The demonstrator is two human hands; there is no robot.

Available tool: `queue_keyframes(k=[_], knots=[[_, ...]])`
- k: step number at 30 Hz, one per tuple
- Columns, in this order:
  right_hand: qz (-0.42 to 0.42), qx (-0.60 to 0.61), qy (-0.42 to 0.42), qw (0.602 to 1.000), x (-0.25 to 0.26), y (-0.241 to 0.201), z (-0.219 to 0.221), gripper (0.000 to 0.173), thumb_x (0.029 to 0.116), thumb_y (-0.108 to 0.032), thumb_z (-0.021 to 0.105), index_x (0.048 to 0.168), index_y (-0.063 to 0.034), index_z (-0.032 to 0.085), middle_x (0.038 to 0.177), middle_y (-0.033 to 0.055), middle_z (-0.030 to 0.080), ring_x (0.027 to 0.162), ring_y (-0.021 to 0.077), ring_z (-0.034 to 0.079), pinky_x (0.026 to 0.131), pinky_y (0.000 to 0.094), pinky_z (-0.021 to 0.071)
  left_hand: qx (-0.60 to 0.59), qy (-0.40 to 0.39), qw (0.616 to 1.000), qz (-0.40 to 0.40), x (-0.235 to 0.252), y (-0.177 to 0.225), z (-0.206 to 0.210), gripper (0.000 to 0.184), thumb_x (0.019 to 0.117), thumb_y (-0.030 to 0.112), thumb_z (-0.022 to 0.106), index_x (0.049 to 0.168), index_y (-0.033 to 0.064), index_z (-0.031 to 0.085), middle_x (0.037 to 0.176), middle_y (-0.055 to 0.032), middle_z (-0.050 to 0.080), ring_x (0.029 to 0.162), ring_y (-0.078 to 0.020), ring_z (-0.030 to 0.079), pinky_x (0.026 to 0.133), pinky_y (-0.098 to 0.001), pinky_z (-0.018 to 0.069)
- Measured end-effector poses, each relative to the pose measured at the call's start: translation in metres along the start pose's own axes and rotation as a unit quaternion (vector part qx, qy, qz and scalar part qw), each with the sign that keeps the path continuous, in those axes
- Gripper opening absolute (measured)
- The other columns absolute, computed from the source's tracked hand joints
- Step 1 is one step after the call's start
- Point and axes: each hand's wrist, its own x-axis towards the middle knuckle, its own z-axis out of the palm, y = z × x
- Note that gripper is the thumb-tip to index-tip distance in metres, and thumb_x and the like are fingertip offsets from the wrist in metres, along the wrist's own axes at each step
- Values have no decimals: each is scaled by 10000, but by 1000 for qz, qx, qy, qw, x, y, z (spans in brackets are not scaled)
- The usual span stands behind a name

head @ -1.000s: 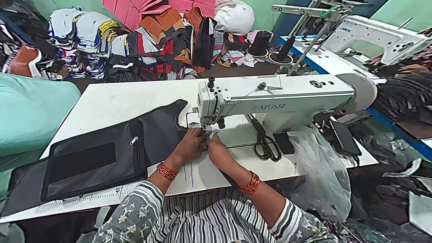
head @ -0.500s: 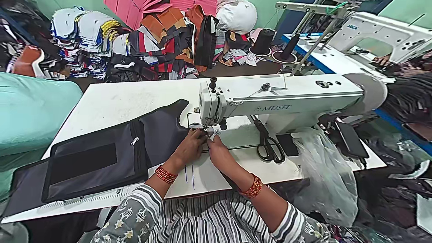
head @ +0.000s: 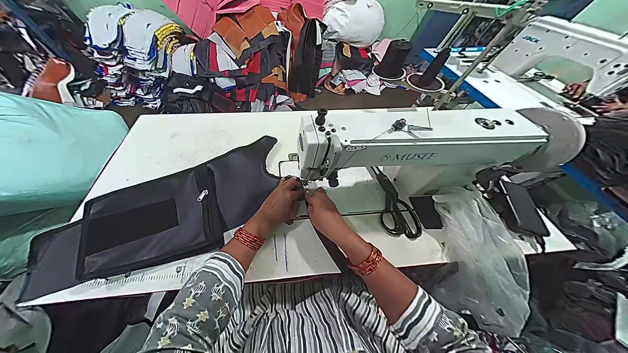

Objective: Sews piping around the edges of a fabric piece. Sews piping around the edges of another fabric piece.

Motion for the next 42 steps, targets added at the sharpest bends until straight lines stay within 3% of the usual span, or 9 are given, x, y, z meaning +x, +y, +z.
queue_keyframes(k=[2, 5, 9, 15, 23, 31, 37, 42], knots=[[-17, 39, 26, 999, -2, 6, 1, 385, 1040, -28, 438, 1387, 53, 585, 1348, 291, 550, 1223, 363, 586, 1051, 413, 472, -13, 17, 1000, -8, -2, 2, 0, 342, 883, -45, 526, 1130, -34, 762, 1243, -254, 696, 1292, -420, 600, 1165, -555, 381], [-34, 151, 85, 984, -2, 23, 7, 347, 998, -17, 528, 1314, 61, 647, 1174, 237, 655, 1036, 265, 632, 947, 343, 498, -35, 21, 999, -24, -6, 4, 0, 343, 904, -58, 510, 1130, -29, 766, 1264, -238, 692, 1341, -411, 560, 1182, -503, 377], [-38, 241, 91, 966, -3, 36, 8, 342, 983, -9, 569, 1310, 51, 652, 1186, 220, 669, 1001, 195, 635, 907, 285, 502, -38, 10, 999, -26, -10, 4, 1, 358, 916, -58, 506, 1161, -7, 763, 1263, -231, 690, 1370, -411, 531, 1215, -527, 325], [-60, 94, 65, 992, -10, 22, 10, 387, 1022, 1, 453, 1372, 73, 599, 1240, 291, 602, 1145, 342, 600, 1019, 376, 469, -23, 24, 999, 6, -11, 2, 3, 348, 899, -67, 514, 1128, -17, 770, 1205, -228, 713, 1324, -436, 568, 1181, -586, 351], [-28, 13, -5, 1000, -2, 8, 2, 437, 1049, -10, 407, 1472, 51, 497, 1416, 296, 496, 1269, 359, 556, 1077, 393, 452, -11, 22, 1000, -9, -5, 4, 3, 342, 870, -74, 511, 1091, -28, 769, 1217, -212, 712, 1329, -420, 569, 1168, -626, 343], [-10, -14, -23, 1000, 10, 3, -3, 421, 1055, -30, 404, 1453, 40, 524, 1408, 284, 510, 1261, 360, 569, 1060, 407, 469, -3, 25, 999, -25, 0, 3, 2, 315, 882, -41, 526, 1098, -43, 755, 1244, -226, 702, 1328, -436, 568, 1157, -662, 331], [-25, 11, 3, 1000, 6, 6, 0, 410, 1054, -29, 401, 1430, 47, 546, 1375, 276, 544, 1248, 349, 581, 1056, 402, 472, 14, 55, 998, 6, -1, -1, 8, 274, 869, -38, 549, 1045, -69, 757, 1184, -237, 718, 1268, -425, 613, 1150, -535, 408], [-28, 15, 3, 999, 7, 6, 1, 398, 1055, -28, 396, 1410, 50, 560, 1349, 276, 548, 1235, 351, 583, 1046, 408, 476, 22, 38, 999, 2, 1, 0, 4, 273, 878, -29, 543, 1046, -67, 755, 1204, -231, 715, 1260, -410, 624, 1153, -507, 415]])
